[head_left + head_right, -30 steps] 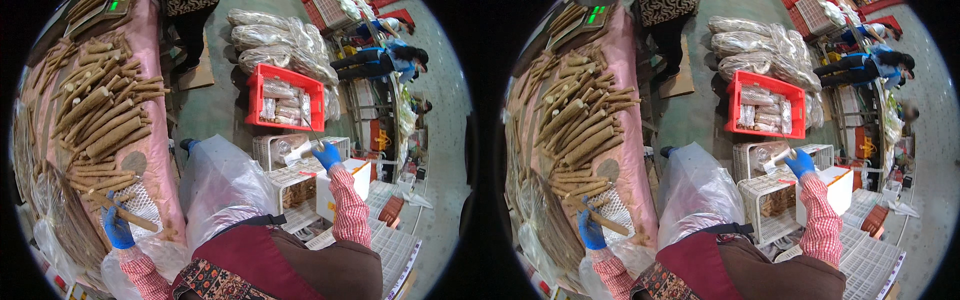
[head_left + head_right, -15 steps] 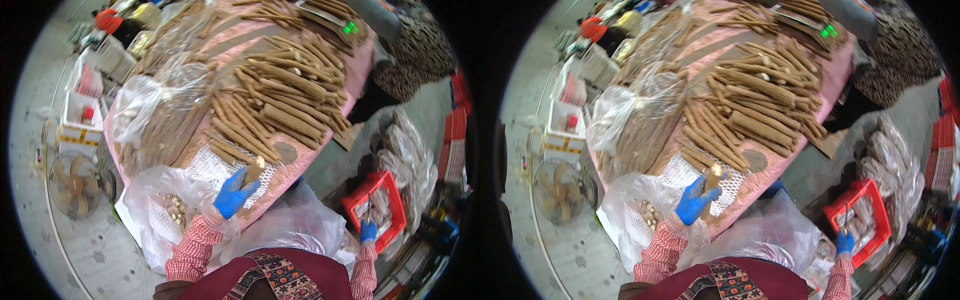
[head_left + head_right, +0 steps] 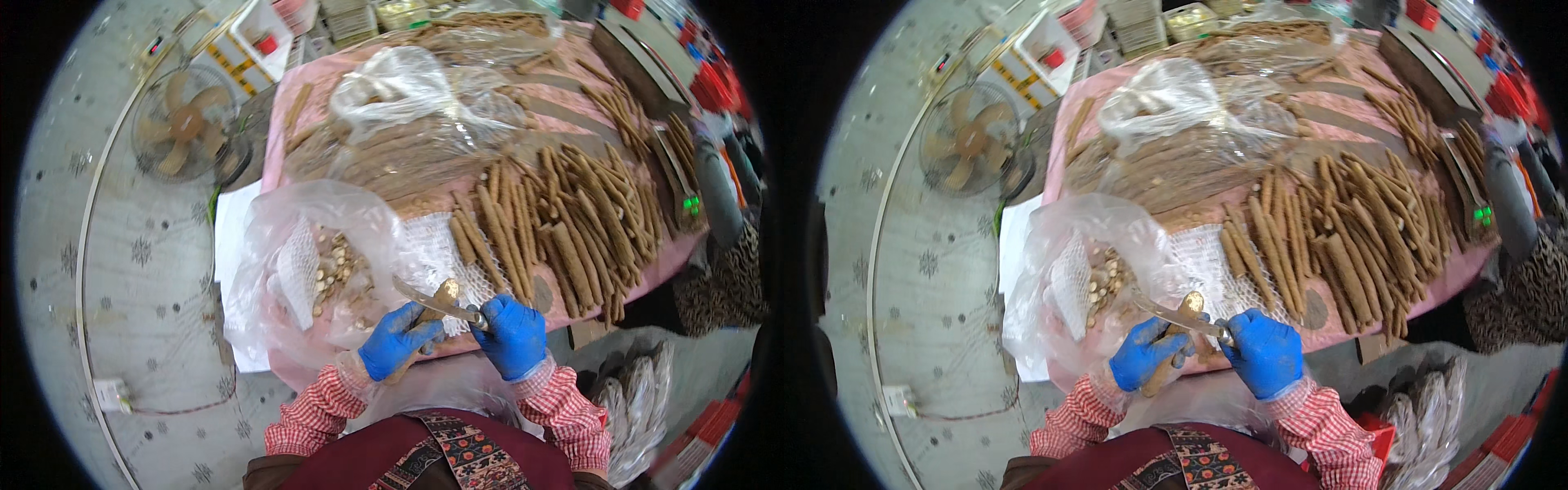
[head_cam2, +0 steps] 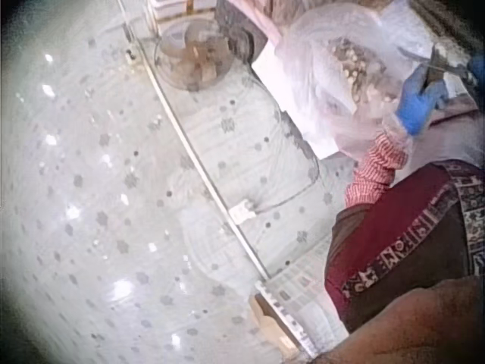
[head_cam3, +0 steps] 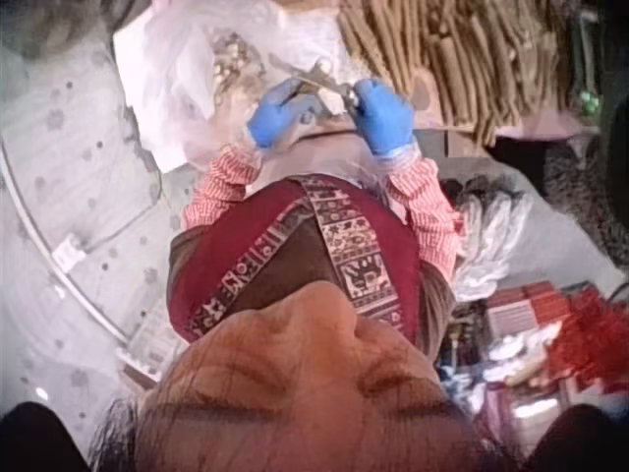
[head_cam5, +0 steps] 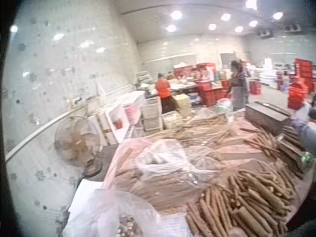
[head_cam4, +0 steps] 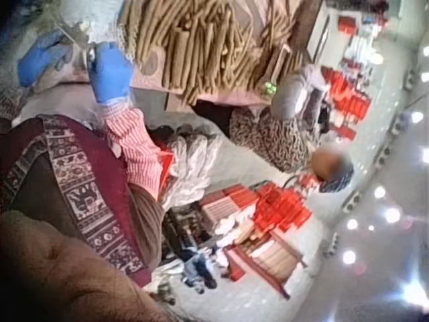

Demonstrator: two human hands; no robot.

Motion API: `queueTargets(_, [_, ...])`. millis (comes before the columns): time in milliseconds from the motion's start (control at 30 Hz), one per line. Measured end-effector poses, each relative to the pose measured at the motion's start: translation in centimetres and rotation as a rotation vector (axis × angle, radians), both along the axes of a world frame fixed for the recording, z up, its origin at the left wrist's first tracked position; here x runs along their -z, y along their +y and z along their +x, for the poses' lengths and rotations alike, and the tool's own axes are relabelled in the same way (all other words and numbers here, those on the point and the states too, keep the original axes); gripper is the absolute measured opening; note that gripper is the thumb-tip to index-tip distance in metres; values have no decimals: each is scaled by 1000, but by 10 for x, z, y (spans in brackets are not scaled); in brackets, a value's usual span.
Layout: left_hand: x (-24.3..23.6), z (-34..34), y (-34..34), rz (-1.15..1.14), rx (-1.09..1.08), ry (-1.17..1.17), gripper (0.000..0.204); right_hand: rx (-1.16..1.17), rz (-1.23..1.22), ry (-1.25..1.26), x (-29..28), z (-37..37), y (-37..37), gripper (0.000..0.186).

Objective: The person trims the ends of long brown root vegetables using a small knife and places the trimmed pieces into a plastic bag. The person also arranges the trimmed roots into a mesh bag.

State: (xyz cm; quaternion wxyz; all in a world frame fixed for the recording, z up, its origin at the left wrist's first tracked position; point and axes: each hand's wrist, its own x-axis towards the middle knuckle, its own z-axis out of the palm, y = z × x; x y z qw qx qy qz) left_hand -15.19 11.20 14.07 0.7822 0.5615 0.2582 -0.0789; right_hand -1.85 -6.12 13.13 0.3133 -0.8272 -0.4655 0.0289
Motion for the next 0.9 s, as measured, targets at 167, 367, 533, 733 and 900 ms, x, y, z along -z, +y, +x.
queueTargets(167, [5,-44,19,-9,-185,29,31,-136,-32,-73,1,-17,50,17])
queueTargets(367, [14,-83,36,-3,-414,18,32,-271,15,-22,6,-40,108,18])
queueTargets(533, [13,-112,60,22,-492,54,33,-382,65,8,17,-57,147,17])
queueTargets(733, [7,-147,86,254,-434,-17,38,-283,-279,95,85,-42,188,19])
queueTargets(900, [27,-148,101,339,-709,-116,40,-257,-80,708,97,-64,179,17])
